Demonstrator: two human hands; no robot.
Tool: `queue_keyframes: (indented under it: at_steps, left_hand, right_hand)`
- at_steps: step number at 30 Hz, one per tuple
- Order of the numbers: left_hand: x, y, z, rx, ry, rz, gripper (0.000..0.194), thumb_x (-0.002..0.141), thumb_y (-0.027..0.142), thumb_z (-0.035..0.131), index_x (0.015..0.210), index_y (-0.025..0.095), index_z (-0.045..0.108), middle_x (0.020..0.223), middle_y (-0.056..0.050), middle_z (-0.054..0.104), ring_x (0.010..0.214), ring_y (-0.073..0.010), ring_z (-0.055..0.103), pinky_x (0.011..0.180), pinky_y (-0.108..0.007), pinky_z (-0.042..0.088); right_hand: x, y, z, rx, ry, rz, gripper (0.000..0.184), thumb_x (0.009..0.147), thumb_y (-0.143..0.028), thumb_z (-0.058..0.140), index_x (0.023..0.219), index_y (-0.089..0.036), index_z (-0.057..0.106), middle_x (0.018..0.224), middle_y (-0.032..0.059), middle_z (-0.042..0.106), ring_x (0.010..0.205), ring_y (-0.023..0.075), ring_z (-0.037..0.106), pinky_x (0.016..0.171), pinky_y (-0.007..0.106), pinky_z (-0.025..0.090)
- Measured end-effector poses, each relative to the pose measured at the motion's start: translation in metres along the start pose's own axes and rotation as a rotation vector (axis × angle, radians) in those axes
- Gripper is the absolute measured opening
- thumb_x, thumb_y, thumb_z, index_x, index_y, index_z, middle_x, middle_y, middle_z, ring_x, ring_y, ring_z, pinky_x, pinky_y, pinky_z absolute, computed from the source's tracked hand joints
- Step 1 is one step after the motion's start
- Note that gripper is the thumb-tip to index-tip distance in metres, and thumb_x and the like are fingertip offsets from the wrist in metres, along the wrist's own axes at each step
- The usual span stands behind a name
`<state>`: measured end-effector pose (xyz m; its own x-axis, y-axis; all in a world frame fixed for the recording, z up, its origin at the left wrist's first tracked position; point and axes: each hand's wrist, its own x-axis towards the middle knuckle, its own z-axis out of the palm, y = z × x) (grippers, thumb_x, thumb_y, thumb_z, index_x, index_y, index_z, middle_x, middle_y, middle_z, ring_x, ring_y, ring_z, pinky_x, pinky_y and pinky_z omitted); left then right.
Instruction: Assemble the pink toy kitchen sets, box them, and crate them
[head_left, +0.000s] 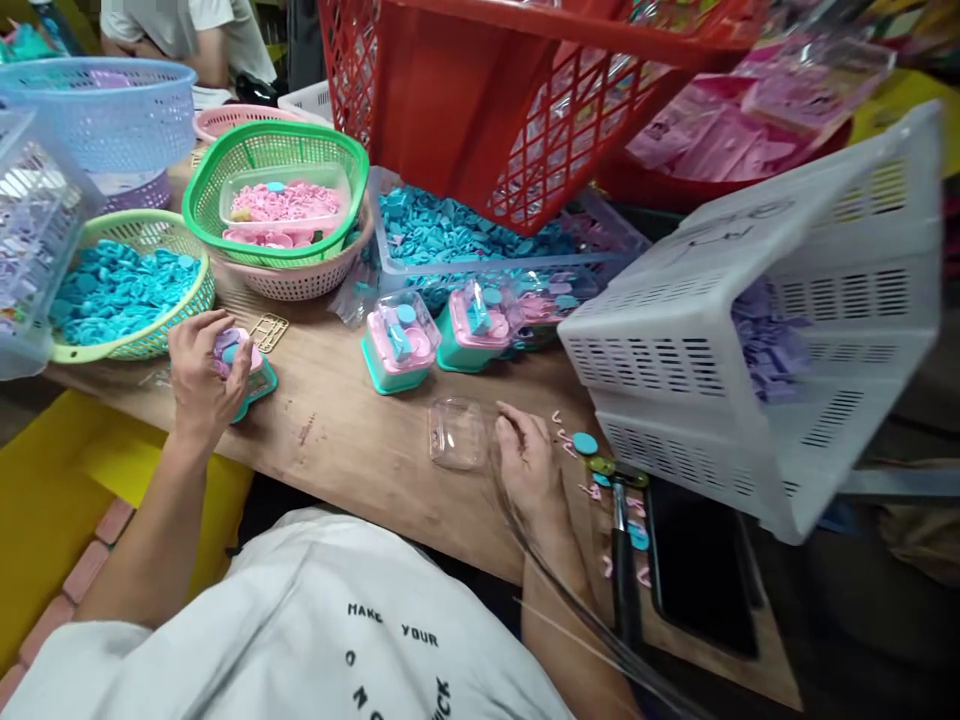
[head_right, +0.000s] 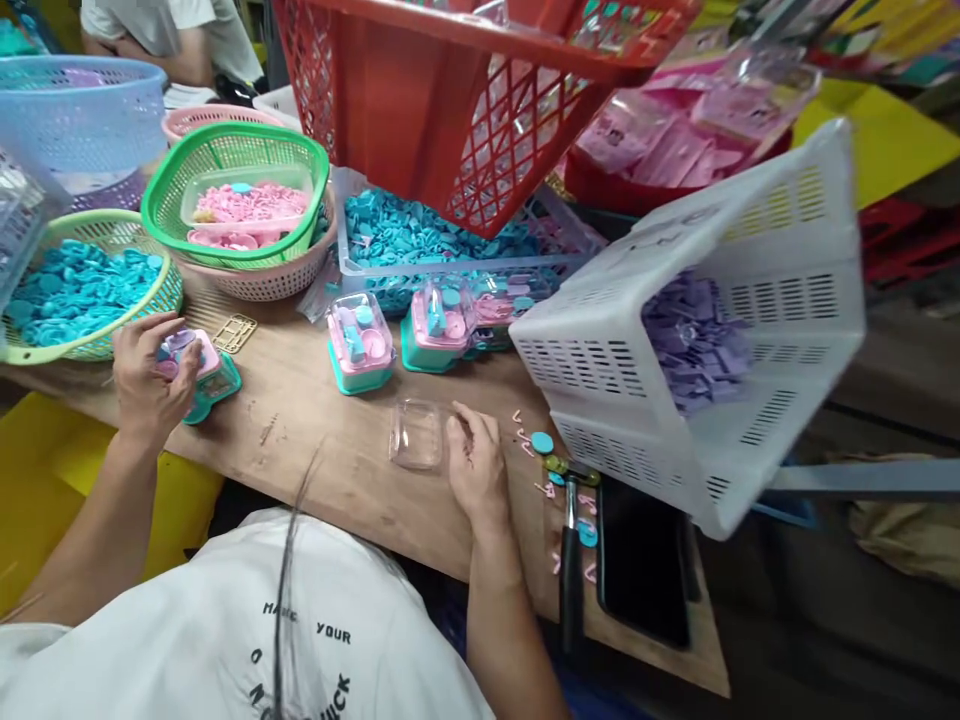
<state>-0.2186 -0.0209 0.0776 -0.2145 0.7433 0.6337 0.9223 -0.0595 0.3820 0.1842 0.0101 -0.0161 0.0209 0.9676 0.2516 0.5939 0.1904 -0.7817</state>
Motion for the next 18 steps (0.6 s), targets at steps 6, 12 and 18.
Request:
queue_keyframes:
  at_steps: [6,12,18]
  left_hand:
    - [0.000,-0.013,-0.023,-0.002,0.125,-0.067,0.032,0.102,0.042,0.047,0.115,0.020,0.067,0.124,-0.004,0.068,0.124,-0.0232,0.060,0.111,-0.048,0.046]
    - [-0.001,-0.033,-0.031,-0.062,-0.096,-0.524,0.056,0.100,0.057,0.037,0.120,0.014,0.067,0.113,-0.008,0.072,0.106,-0.0248,0.068,0.097,-0.042,0.053]
    - [-0.035,0.013,-0.019,-0.234,-0.430,-0.348,0.060,0.091,0.060,0.055,0.133,0.017,0.061,0.119,-0.012,0.070,0.093,-0.0239,0.068,0.085,-0.039,0.059]
  right_hand:
    - [-0.008,-0.017,0.001,-0.201,-0.339,-0.364,0.077,0.085,-0.057,0.070,0.153,-0.030,0.045,0.157,0.0137,0.037,0.142,0.0375,0.040,0.115,0.064,0.040]
    - [-0.008,-0.013,-0.008,-0.314,-0.381,-0.382,0.081,0.076,-0.050,0.081,0.149,-0.033,0.051,0.142,0.0131,0.046,0.128,0.0400,0.045,0.108,0.067,0.044]
    - [-0.004,-0.014,-0.023,-0.282,-0.518,-0.298,0.094,0.070,-0.044,0.086,0.152,-0.035,0.043,0.153,0.0119,0.035,0.142,0.0389,0.040,0.116,0.063,0.040]
